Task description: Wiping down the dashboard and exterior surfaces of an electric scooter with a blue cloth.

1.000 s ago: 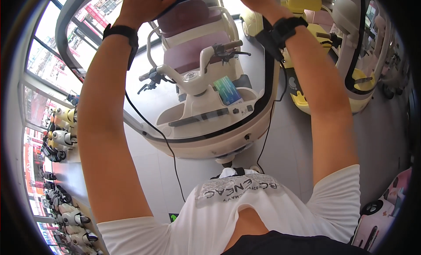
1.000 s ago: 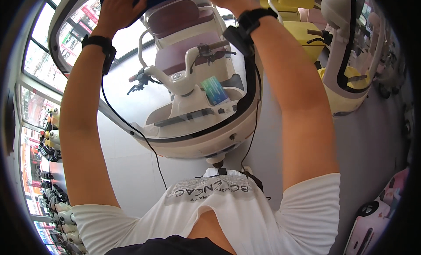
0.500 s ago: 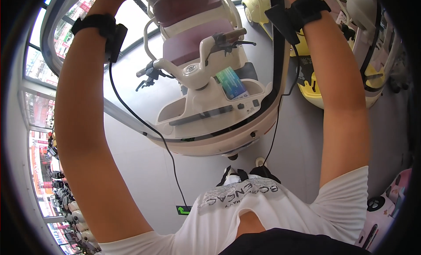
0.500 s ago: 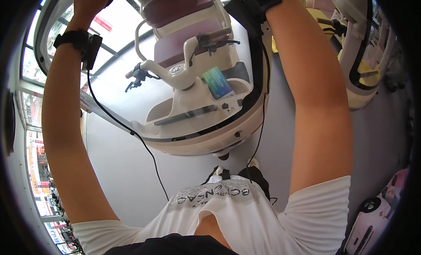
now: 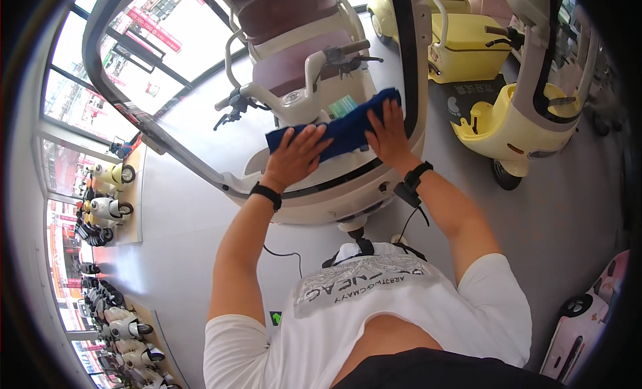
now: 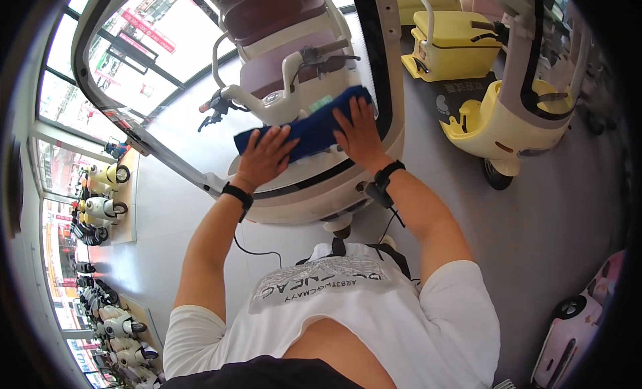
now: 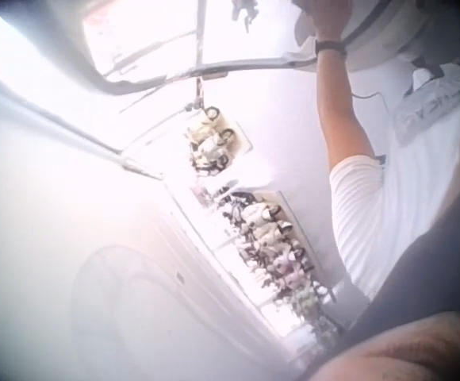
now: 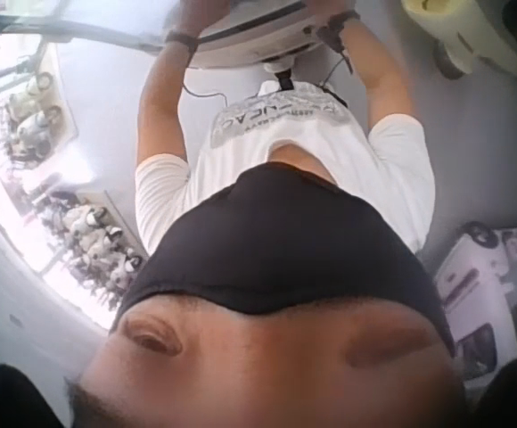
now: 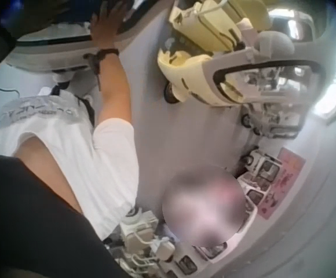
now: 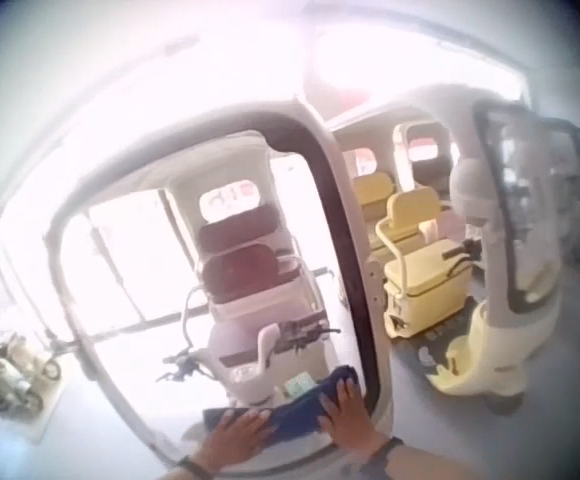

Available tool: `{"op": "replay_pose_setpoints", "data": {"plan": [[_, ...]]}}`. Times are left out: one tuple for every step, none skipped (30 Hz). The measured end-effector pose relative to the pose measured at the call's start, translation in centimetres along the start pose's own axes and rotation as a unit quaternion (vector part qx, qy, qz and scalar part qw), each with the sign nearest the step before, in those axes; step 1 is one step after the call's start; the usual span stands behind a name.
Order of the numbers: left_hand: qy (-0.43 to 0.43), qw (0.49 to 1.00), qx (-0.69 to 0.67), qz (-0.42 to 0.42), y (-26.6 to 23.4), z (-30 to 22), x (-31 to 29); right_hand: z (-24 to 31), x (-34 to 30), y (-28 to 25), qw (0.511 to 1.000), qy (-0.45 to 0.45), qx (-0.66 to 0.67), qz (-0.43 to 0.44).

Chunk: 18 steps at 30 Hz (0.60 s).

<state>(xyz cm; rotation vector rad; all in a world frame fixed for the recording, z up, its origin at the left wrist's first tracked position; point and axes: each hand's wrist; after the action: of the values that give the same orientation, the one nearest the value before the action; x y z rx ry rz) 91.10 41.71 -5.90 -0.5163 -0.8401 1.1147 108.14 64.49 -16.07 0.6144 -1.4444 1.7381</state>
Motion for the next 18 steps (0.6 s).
{"op": "replay_pose_setpoints", "data": {"plan": [[0.017,1.0,-0.007,0.011,0.6,-0.9,-1.4,0.3,-2.1,1.0,1.0,-0.009,0.009,0.011],[0.033,0.999,-0.003,0.018,0.3,-1.1,-1.6,0.8,-2.5,1.0,1.0,-0.008,0.005,0.005],[0.037,0.999,0.001,0.013,0.1,-0.6,-1.6,1.1,-2.8,1.0,1.0,0.003,0.009,0.007],[0.063,0.998,0.01,0.01,0.0,0.2,-1.5,1.4,-2.9,1.1,1.0,0.014,0.012,0.008],[0.086,0.996,0.016,0.009,-0.5,1.1,-1.3,1.8,-2.2,1.0,1.0,0.014,0.011,0.005],[0.067,0.998,0.006,-0.008,-0.9,2.5,-1.4,2.7,-0.5,0.6,1.0,0.016,0.013,-0.002],[0.036,0.999,-0.024,0.002,-1.0,4.4,-1.7,3.6,1.8,0.2,1.0,0.016,0.015,-0.01],[0.017,0.999,-0.025,0.011,-2.2,6.5,-0.7,3.6,4.1,-0.3,1.0,0.013,0.009,-0.024],[-0.001,1.0,-0.022,0.011,-3.4,8.9,0.1,4.0,6.9,-0.9,0.999,0.005,0.01,-0.036],[-0.029,0.999,-0.029,0.026,-4.9,11.0,1.5,4.3,9.7,-1.8,0.998,0.0,0.002,-0.057],[-0.041,0.999,-0.02,0.007,-6.4,12.9,3.1,4.5,12.7,-2.6,0.997,-0.005,-0.005,-0.078],[-0.047,0.999,-0.012,-0.005,-7.8,14.7,4.8,4.5,15.6,-3.0,0.994,-0.004,-0.017,-0.103],[-0.04,0.998,-0.001,-0.038,-8.9,16.7,6.6,4.2,18.4,-3.4,0.991,-0.003,-0.03,-0.127],[-0.041,0.996,0.013,-0.079,-9.9,18.7,8.4,3.8,21.3,-4.3,0.99,-0.016,-0.033,-0.136],[-0.044,0.992,0.032,-0.117,-10.8,20.5,9.9,3.4,24.0,-5.3,0.989,-0.028,-0.034,-0.144],[-0.056,0.989,0.029,-0.137,-11.0,22.3,11.2,3.0,26.4,-6.3,0.981,-0.033,-0.07,-0.178],[-0.035,0.984,0.066,-0.161,-10.6,24.0,12.1,2.8,28.4,-6.7,0.971,-0.039,-0.103,-0.211],[-0.066,0.987,0.046,-0.141,-11.4,22.6,14.5,0.8,29.3,-7.6,0.972,-0.033,-0.114,-0.203]]}}
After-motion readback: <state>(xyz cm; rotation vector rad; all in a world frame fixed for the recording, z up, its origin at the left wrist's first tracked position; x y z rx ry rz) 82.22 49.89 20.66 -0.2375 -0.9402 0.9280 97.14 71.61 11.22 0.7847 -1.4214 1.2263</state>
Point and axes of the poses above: each hand's wrist, its own x-axis towards the middle knuckle, its own y-axis out of the palm, z = x × y, and after that the axes turned 3 degrees about -x, right-handed
